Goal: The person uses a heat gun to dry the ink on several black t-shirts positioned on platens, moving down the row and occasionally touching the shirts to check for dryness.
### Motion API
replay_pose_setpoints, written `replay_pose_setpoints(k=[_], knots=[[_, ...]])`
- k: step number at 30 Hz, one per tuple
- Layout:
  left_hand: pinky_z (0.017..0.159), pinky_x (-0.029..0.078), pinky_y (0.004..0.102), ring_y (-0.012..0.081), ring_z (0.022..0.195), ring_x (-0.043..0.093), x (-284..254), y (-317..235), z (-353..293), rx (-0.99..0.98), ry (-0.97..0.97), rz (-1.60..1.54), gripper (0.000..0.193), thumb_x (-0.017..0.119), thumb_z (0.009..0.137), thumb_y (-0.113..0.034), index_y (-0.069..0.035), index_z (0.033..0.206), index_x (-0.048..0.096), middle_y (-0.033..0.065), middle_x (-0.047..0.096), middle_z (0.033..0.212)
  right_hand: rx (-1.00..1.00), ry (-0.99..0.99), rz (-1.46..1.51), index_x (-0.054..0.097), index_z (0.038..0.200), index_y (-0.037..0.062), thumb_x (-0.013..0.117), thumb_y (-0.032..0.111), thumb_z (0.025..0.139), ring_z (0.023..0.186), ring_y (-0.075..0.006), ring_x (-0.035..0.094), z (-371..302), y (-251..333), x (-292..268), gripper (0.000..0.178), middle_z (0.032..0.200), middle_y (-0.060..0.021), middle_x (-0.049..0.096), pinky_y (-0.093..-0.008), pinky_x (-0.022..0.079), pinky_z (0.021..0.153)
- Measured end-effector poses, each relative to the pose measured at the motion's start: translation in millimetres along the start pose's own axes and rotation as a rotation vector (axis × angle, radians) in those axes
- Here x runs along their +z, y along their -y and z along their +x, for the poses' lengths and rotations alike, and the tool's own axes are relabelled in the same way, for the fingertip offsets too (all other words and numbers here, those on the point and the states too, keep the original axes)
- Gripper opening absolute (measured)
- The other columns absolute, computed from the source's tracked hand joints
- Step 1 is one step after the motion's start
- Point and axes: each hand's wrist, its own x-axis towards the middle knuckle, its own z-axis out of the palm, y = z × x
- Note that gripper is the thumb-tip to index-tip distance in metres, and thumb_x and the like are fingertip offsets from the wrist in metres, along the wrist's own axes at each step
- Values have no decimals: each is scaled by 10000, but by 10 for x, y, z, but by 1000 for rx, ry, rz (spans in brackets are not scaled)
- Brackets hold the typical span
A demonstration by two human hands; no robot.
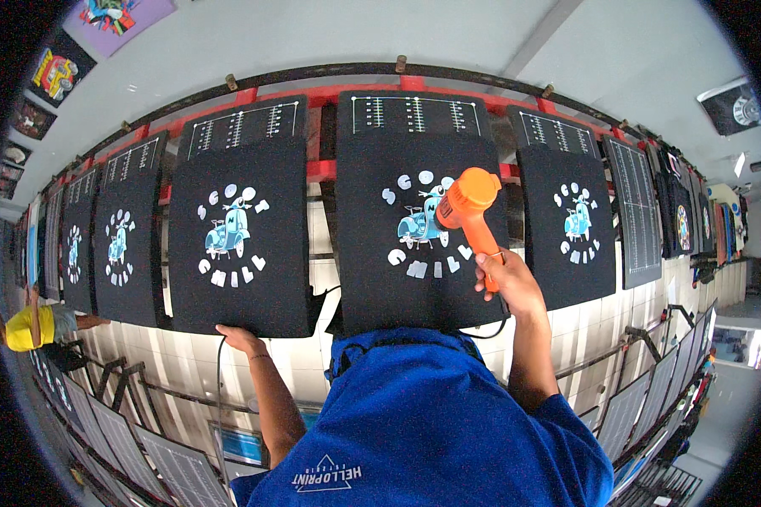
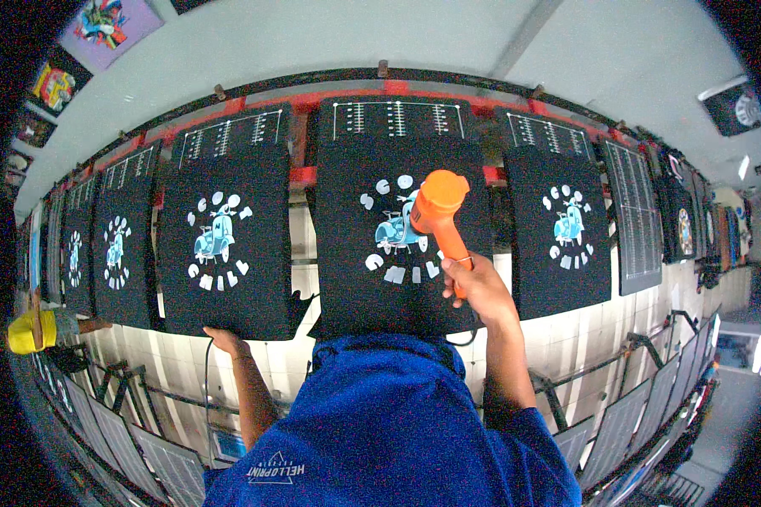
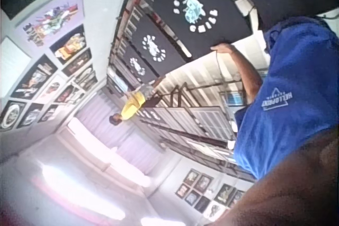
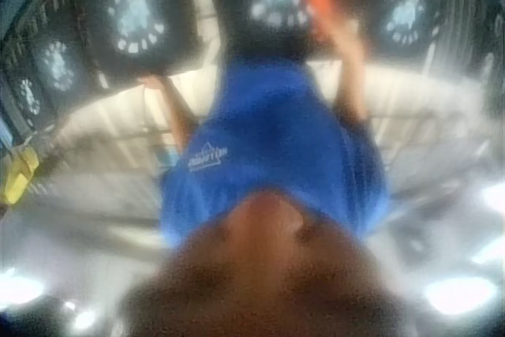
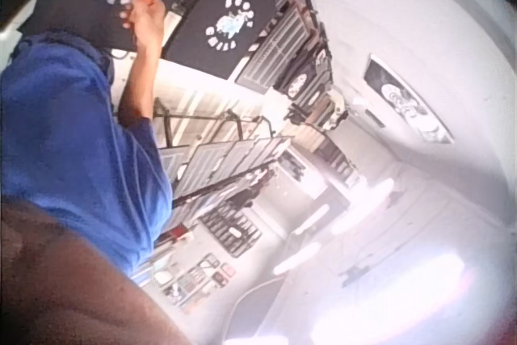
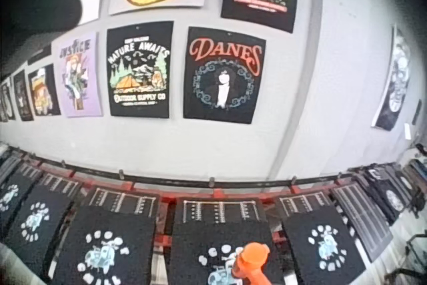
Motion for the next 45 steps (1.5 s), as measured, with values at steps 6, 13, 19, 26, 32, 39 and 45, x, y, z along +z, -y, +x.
replay_pose_setpoints(k=[6, 13, 19, 26, 32, 39, 45], knots=[[905, 458, 406, 314, 999, 585, -98, -18, 77, 24, 31, 5, 682, 377, 982, -451, 187, 1192, 492, 228, 579, 1199, 26, -40, 26, 548, 1025, 29, 624, 328, 900, 626, -121, 608, -196, -61, 112, 333, 744, -10, 571, -242, 451, 469], [887, 469, 412, 310, 948, 596, -342, -136, 599, 63, -19, 107, 670, 376, 989, -437, 201, 1127, 529, 241, 603, 1146, -52, -87, 139, 555, 1010, 27, 609, 344, 913, 624, -119, 591, 28, 27, 254, 336, 744, -25, 571, -239, 442, 464], [651, 522, 405, 271, 810, 621, -438, -360, 955, 158, -18, 45, 636, 428, 966, -434, 178, 1062, 569, 208, 633, 1068, -132, -109, 185, 556, 952, 47, 595, 339, 924, 619, -115, 583, 307, 110, 532, 296, 735, -15, 556, -238, 441, 472], [767, 480, 410, 311, 827, 612, -566, -583, 1542, 200, -168, 178, 612, 480, 953, -423, 182, 973, 574, 252, 638, 993, -61, -146, 64, 563, 957, 45, 635, 382, 886, 620, -113, 591, 67, 75, 810, 352, 728, -11, 568, -241, 439, 471], [787, 477, 426, 350, 827, 617, -444, -637, 1867, 262, -185, 351, 630, 476, 955, -425, 199, 961, 568, 286, 634, 985, -72, -149, 78, 555, 941, 47, 622, 336, 900, 617, -108, 584, 100, 52, 869, 299, 726, -8, 564, -247, 442, 473], [808, 491, 441, 396, 892, 636, -391, -483, 2129, 253, -198, 436, 618, 455, 956, -393, 214, 1007, 560, 315, 636, 1008, -95, -198, 46, 562, 992, 55, 630, 360, 893, 627, -109, 575, 86, -36, 992, 328, 719, 0, 557, -244, 442, 484], [817, 488, 437, 372, 887, 636, -329, -641, 1865, 181, -211, 403, 596, 475, 943, -393, 190, 1003, 582, 275, 649, 1016, -87, -212, 81, 557, 934, 57, 624, 346, 893, 636, -107, 575, -4, -48, 1042, 299, 732, -3, 570, -250, 454, 492]])
